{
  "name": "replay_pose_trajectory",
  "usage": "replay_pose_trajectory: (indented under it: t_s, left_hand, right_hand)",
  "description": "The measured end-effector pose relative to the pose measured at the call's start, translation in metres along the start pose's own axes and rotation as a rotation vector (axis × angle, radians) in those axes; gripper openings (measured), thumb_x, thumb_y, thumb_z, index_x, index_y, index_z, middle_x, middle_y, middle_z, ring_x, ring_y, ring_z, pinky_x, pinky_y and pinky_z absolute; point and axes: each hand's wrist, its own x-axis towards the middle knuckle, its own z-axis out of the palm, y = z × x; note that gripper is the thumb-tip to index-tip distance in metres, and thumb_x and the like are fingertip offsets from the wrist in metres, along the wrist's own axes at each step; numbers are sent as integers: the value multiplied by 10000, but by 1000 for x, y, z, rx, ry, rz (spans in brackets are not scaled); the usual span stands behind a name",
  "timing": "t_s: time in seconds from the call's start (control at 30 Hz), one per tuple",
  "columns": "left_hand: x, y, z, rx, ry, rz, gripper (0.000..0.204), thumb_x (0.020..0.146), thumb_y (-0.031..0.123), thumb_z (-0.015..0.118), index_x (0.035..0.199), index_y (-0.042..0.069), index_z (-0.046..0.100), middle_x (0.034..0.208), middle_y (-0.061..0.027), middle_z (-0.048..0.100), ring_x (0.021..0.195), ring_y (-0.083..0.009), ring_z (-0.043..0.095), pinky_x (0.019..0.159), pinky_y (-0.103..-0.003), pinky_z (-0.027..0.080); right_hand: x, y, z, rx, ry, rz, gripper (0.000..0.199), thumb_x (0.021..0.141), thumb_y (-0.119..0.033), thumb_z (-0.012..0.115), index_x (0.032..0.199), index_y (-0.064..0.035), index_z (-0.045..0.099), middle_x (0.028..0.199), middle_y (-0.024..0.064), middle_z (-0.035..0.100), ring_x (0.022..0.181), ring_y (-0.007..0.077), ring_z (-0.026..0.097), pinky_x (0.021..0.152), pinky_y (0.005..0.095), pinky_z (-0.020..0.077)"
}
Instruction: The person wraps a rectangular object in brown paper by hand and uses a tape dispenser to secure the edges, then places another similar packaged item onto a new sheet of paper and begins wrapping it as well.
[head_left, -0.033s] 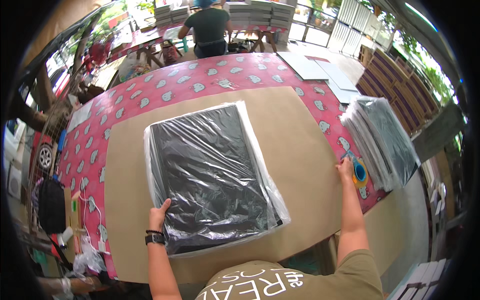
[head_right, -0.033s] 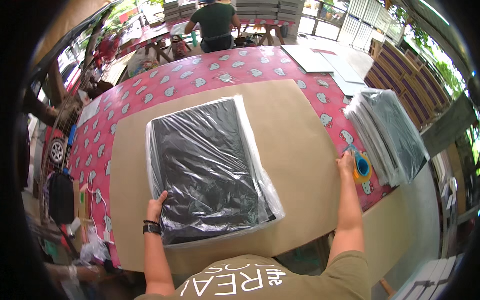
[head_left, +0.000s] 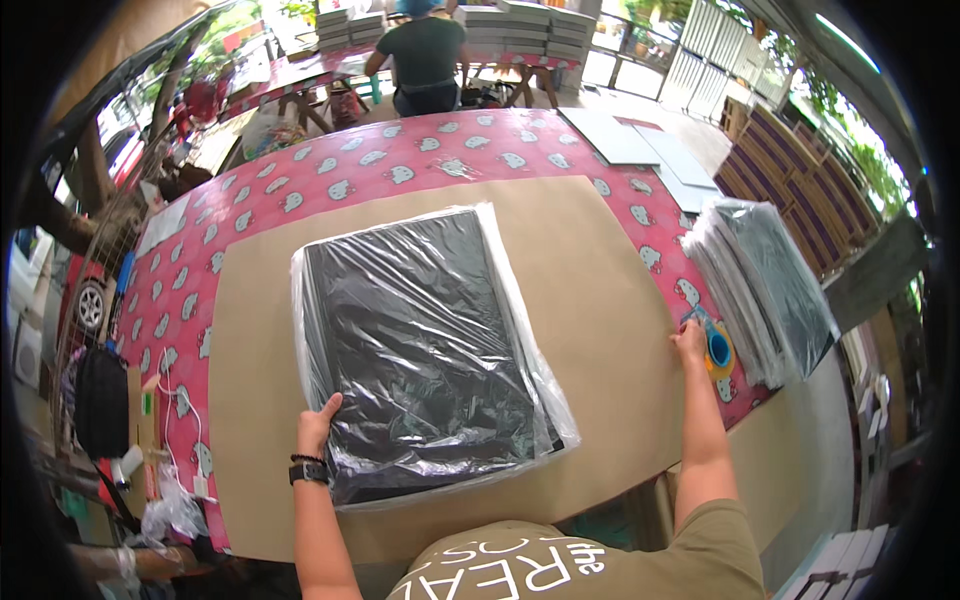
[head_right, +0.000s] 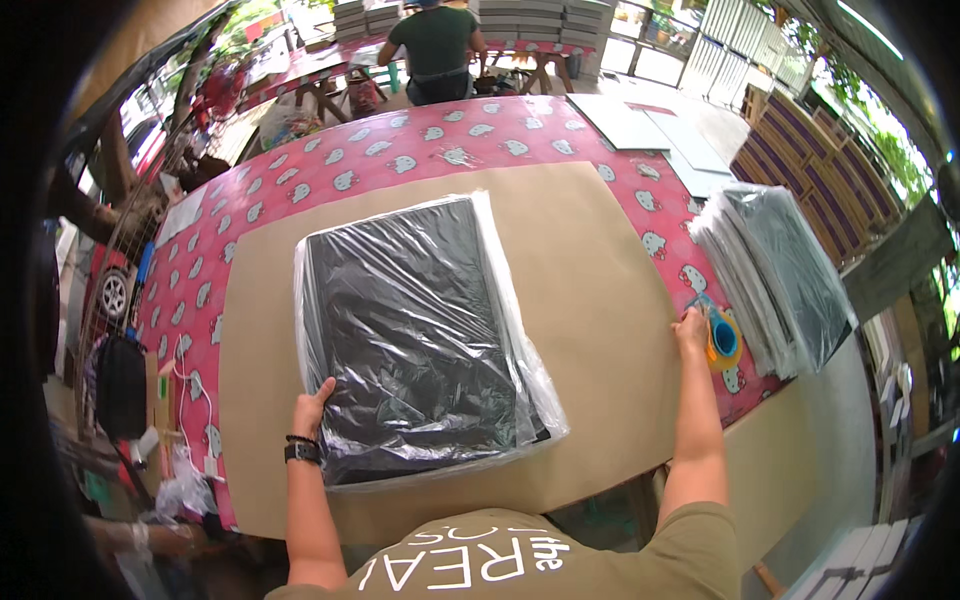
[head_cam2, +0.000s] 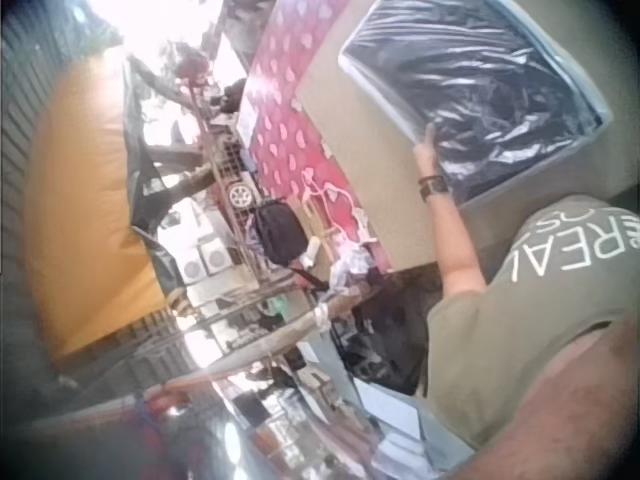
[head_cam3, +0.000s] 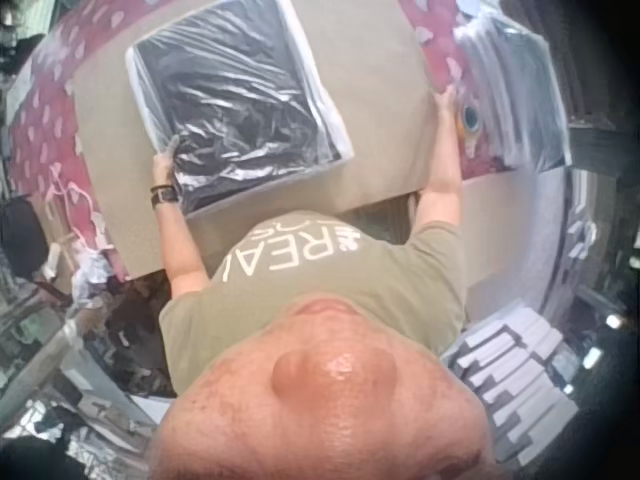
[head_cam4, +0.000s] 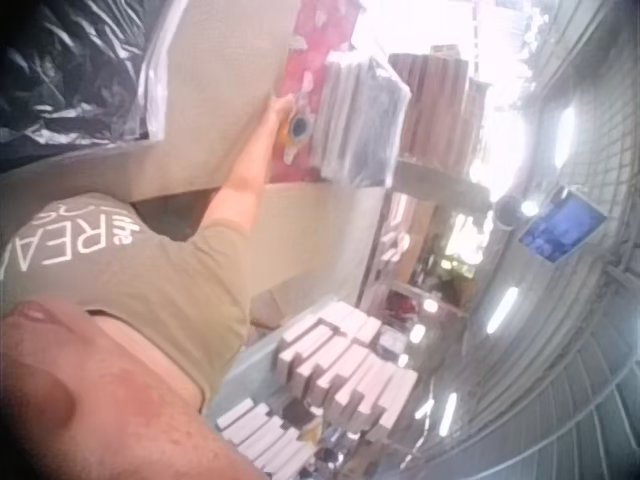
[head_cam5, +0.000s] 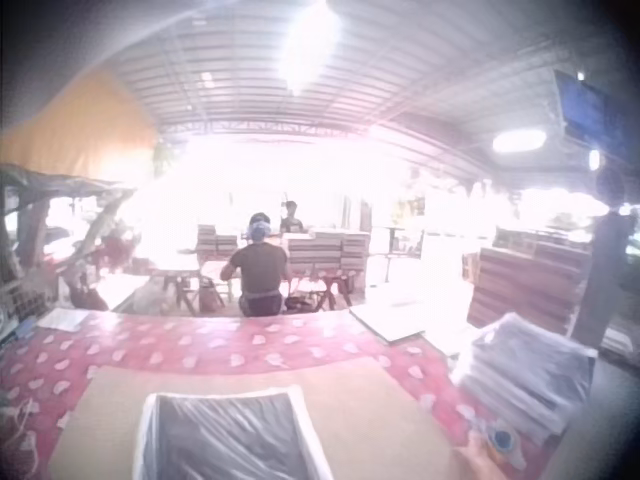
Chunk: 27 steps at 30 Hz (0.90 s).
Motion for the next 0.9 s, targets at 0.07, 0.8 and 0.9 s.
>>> replay_pose_trajectory:
  t_s: [0.07, 0.8, 0.9]
  left_hand:
    - [12, -23, -7, 4, 88, 11, 884, 591, 707, 653, 725, -164, 587, 661, -168, 603, 659, -202, 552, 630, -389, 448]
    - [4, -1, 1, -35, -26, 36, 912, 565, 745, 624, 815, -132, 622, 846, -263, 635, 836, -347, 626, 735, -411, 461]
    - [-1, 2, 1, -8, -32, 53, 915, 558, 756, 617, 807, -125, 626, 855, -271, 631, 843, -356, 624, 734, -416, 464]
  right_hand:
    - [-1, -20, 10, -24, 90, -31, 442, 582, -228, 809, 907, -21, 591, 990, 164, 603, 914, 324, 584, 777, 398, 471]
    - [-72, -110, -113, -517, 203, -404, 154, 792, -70, 533, 925, -66, 610, 799, 164, 651, 790, 335, 640, 685, 410, 526]
    - [-71, -111, -118, -519, 406, -590, 153, 809, -66, 477, 879, -44, 612, 774, 182, 646, 775, 339, 642, 662, 420, 528]
